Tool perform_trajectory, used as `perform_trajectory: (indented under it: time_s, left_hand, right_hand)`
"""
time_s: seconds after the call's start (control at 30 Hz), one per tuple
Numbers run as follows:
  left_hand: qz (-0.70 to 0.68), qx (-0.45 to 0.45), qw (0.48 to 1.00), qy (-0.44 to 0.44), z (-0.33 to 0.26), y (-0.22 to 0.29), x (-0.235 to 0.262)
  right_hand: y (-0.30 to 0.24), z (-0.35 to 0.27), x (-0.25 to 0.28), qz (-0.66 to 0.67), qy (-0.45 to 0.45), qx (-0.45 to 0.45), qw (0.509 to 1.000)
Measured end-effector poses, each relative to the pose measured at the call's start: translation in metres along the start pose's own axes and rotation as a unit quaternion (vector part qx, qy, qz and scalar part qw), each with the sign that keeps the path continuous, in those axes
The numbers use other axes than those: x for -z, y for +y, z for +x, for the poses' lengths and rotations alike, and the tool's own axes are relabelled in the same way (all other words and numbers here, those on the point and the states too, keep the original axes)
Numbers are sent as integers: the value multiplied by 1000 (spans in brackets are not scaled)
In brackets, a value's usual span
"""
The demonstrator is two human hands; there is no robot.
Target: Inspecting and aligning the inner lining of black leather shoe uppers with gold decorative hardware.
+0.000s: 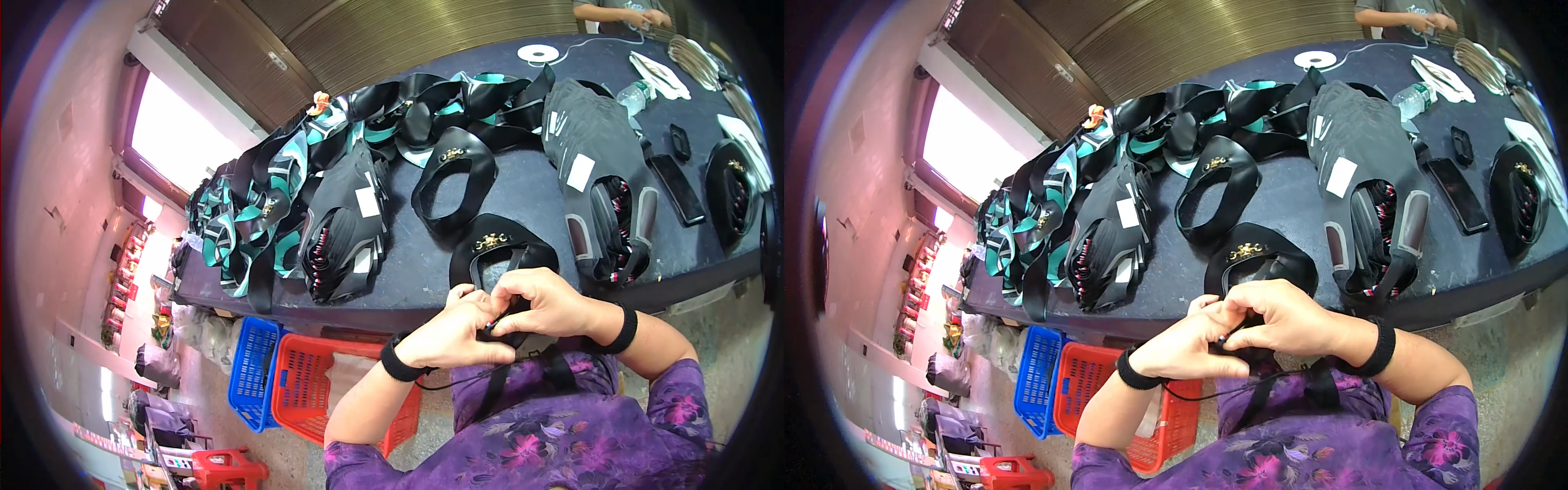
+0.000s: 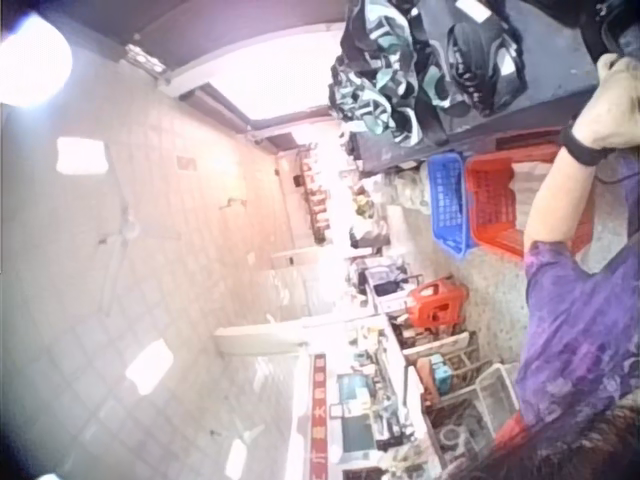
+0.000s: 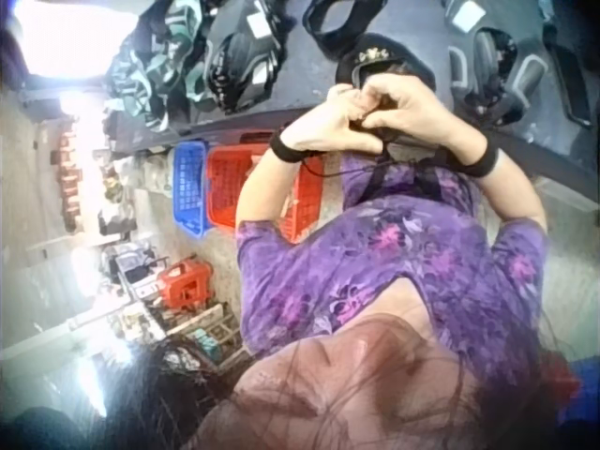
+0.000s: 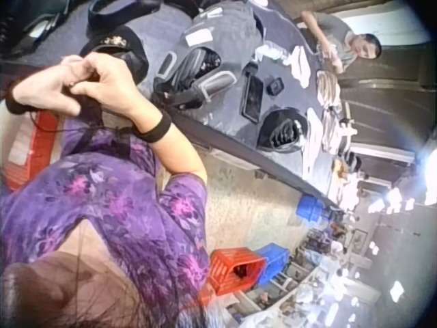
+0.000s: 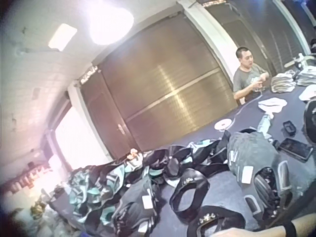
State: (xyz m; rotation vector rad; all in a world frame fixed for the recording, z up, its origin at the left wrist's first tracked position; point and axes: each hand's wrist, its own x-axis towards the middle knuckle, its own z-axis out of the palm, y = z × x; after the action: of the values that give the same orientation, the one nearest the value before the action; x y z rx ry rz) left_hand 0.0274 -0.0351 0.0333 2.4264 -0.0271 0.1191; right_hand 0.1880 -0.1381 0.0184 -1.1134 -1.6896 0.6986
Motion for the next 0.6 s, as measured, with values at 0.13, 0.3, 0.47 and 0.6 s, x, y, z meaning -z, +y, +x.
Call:
perform_trajectory:
  time_s: [0.13, 0.3, 0.47, 0.6]
  left_hand:
    - [-43, 44, 998, 22, -1, 1, -3]
    - [-64, 62, 995, 33, -19, -5, 1]
    - [-78, 14, 996, 45, -20, -2, -8]
    - [-109, 8, 992, 61, -17, 5, -14]
  right_hand:
    - [-3, -15, -2, -160, 89, 77, 980]
    - [-1, -62, 5, -131, 270, 89, 950]
    - [33, -100, -31, 496, 119, -270, 817]
    - [59, -73, -53, 654, 165, -241, 697]
